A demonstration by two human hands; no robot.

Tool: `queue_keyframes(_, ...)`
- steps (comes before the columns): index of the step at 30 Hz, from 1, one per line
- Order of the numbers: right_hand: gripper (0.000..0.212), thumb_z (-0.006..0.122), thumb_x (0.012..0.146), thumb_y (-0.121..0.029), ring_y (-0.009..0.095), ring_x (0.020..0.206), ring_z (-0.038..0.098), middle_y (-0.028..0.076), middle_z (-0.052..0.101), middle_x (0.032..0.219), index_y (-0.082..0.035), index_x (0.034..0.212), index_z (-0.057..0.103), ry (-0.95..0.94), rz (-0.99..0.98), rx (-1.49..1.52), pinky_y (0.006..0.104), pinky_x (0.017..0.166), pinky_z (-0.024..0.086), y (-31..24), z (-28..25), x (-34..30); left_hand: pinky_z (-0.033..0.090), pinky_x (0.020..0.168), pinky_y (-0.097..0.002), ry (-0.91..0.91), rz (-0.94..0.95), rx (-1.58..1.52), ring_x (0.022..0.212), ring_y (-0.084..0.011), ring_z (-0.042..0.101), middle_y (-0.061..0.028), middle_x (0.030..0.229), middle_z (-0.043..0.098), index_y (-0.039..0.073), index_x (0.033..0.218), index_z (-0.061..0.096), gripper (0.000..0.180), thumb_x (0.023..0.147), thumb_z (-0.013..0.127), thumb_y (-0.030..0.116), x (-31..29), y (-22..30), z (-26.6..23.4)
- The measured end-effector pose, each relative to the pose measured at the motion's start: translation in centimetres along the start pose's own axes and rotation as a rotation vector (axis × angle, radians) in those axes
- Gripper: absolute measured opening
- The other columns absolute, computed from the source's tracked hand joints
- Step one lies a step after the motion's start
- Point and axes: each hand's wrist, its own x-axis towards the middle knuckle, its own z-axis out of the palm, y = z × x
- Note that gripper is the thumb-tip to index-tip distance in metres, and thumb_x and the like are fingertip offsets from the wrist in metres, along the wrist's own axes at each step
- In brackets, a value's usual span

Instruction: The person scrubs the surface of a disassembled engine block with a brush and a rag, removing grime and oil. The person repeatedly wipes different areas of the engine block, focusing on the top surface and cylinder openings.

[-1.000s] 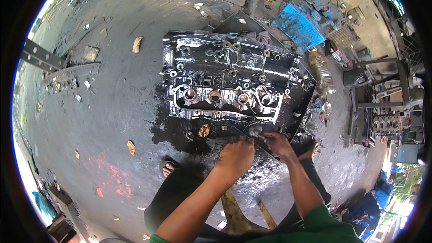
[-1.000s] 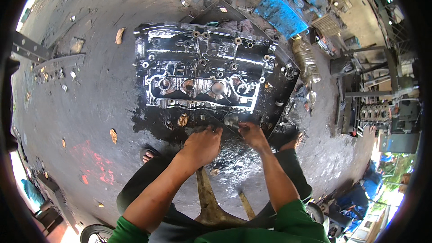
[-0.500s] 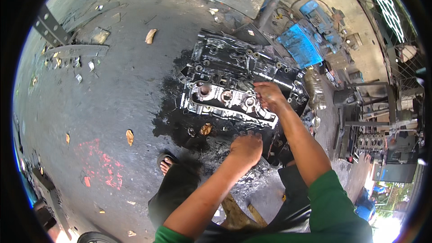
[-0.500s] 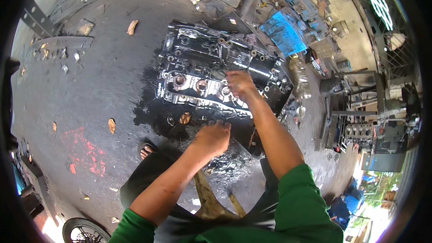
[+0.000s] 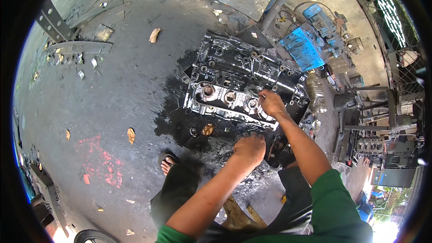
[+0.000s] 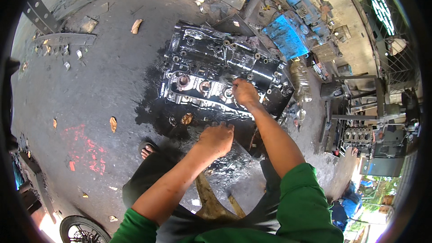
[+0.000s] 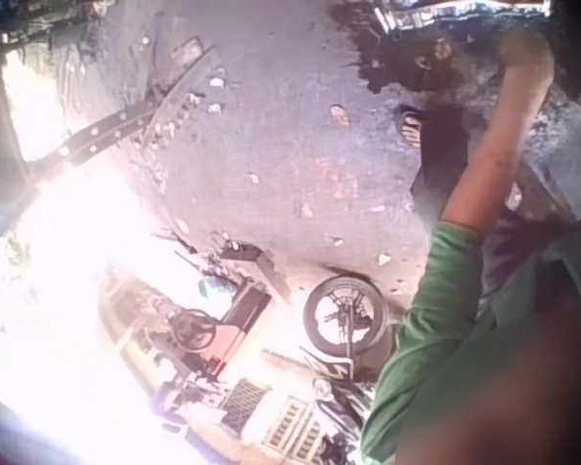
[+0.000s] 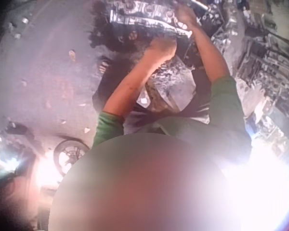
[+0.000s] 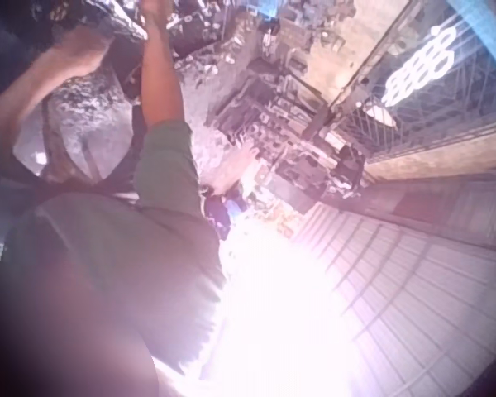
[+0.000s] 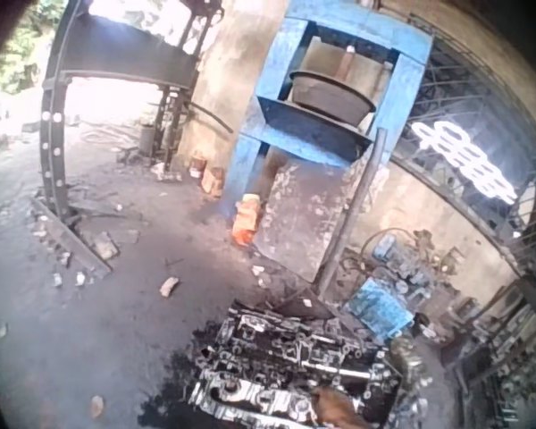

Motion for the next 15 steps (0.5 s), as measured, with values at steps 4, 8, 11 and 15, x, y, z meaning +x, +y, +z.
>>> queue_keyframes(4,0.028,0.057,0.09,-0.023,0.035,0.11,0.06,0.02,0.064,0.116,-0.009,0.114,0.064,-0.047,-0.05,0.248,0.0401,0.098,0.046,-1.7,0.8,0.3,0.055,0.081,-0.0458,-0.019,-0.019,-0.006,0.099,-0.0366,0.067,-0.0217,0.116,0.062,-0.001,0.12,0.055,0.035,0.089,0.046,0.011,0.1,-0.4,0.2)
queue_keyframes(8,0.03,0.059,0.091,-0.028,0.037,0.113,0.058,0.022,0.062,0.119,-0.01,0.115,0.063,-0.016,-0.052,0.121,0.0414,0.099,0.044,1.0,0.2,-0.3,0.054,0.082,-0.0464,0.014,-0.009,-0.008,0.099,-0.0363,0.066,-0.0206,0.117,0.062,0.0,0.118,0.056,0.033,0.088,0.048,0.011,0.8,-0.2,0.3)
queue_keyframes(11,0.031,0.061,0.091,-0.034,0.037,0.109,0.061,0.021,0.064,0.116,-0.015,0.117,0.064,0.09,0.087,0.017,0.0423,0.095,0.047,3.8,-1.4,-1.2,0.054,0.083,-0.0461,-0.026,-0.021,-0.039,0.101,-0.0366,0.065,-0.0211,0.117,0.061,0.0,0.118,0.056,0.033,0.087,0.049,0.009,1.0,0.1,0.3)
queue_keyframes(15,0.029,0.059,0.092,-0.031,0.037,0.107,0.062,0.02,0.065,0.115,-0.013,0.114,0.064,0.042,0.02,0.081,0.0431,0.094,0.048,3.1,-0.9,-1.2,0.053,0.084,-0.0462,-0.044,-0.015,-0.006,0.104,-0.0372,0.064,-0.0218,0.116,0.061,0.0,0.117,0.056,0.033,0.086,0.05,0.009,0.6,0.1,0.6)
